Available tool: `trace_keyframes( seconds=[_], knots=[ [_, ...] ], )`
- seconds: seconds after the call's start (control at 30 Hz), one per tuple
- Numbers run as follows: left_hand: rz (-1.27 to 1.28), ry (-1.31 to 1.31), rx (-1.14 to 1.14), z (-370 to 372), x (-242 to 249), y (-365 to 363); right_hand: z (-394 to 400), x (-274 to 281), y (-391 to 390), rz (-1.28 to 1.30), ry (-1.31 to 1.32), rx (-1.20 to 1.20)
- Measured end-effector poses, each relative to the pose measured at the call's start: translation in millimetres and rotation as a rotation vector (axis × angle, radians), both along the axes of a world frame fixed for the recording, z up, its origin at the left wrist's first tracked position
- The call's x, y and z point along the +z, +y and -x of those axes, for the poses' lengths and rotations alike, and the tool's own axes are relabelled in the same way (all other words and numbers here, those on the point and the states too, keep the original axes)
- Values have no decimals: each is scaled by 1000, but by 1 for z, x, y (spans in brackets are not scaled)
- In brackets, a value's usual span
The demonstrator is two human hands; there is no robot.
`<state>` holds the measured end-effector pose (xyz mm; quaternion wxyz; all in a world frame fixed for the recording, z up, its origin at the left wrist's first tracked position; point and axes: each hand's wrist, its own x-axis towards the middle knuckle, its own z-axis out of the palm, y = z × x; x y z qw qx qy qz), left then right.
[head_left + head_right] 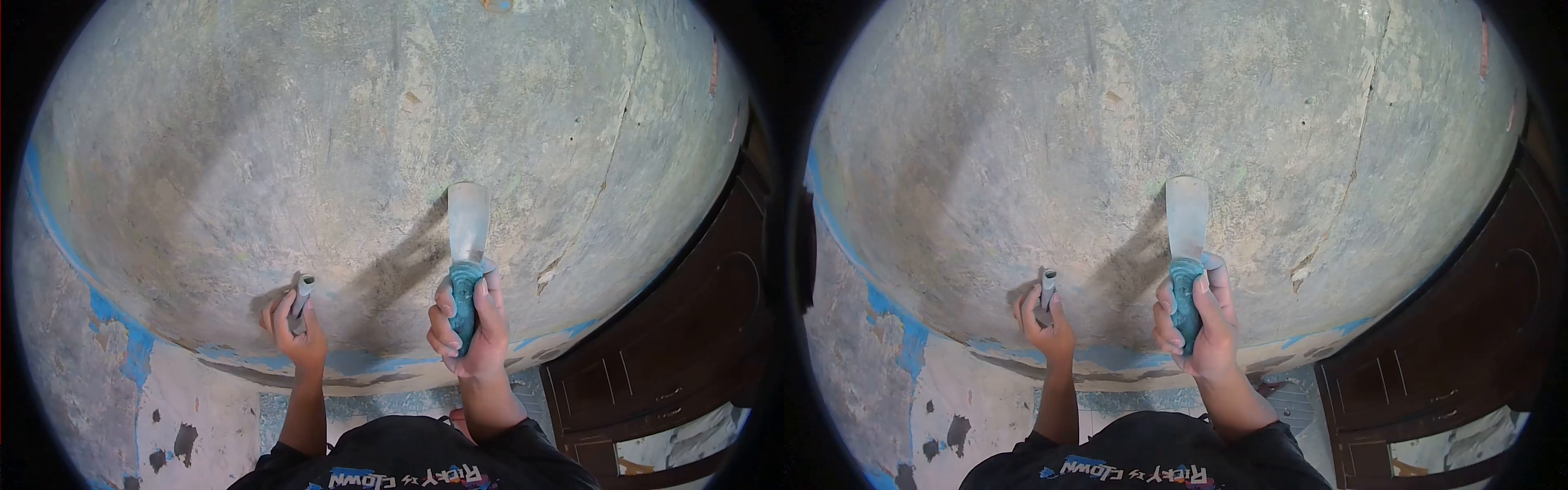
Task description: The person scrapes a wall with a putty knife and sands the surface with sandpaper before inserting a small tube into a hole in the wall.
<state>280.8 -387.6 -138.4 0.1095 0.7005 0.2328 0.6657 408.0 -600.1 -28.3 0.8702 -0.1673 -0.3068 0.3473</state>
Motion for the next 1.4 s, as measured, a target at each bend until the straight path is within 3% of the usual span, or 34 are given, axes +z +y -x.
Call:
trace_keyframes(
  seconds=[0.2, 0.87, 1.4],
  knots=[
    [-23, -114, -98, -7, -11, 11, 19, 3, 6, 47, 18, -65],
    [-43, -130, -182, -10, -20, 18, 33, -10, 26, 26, 26, -174],
    [-164, -61, -149, -6, -19, 22, 23, 25, 30, 81, -129, -267]
  ],
)
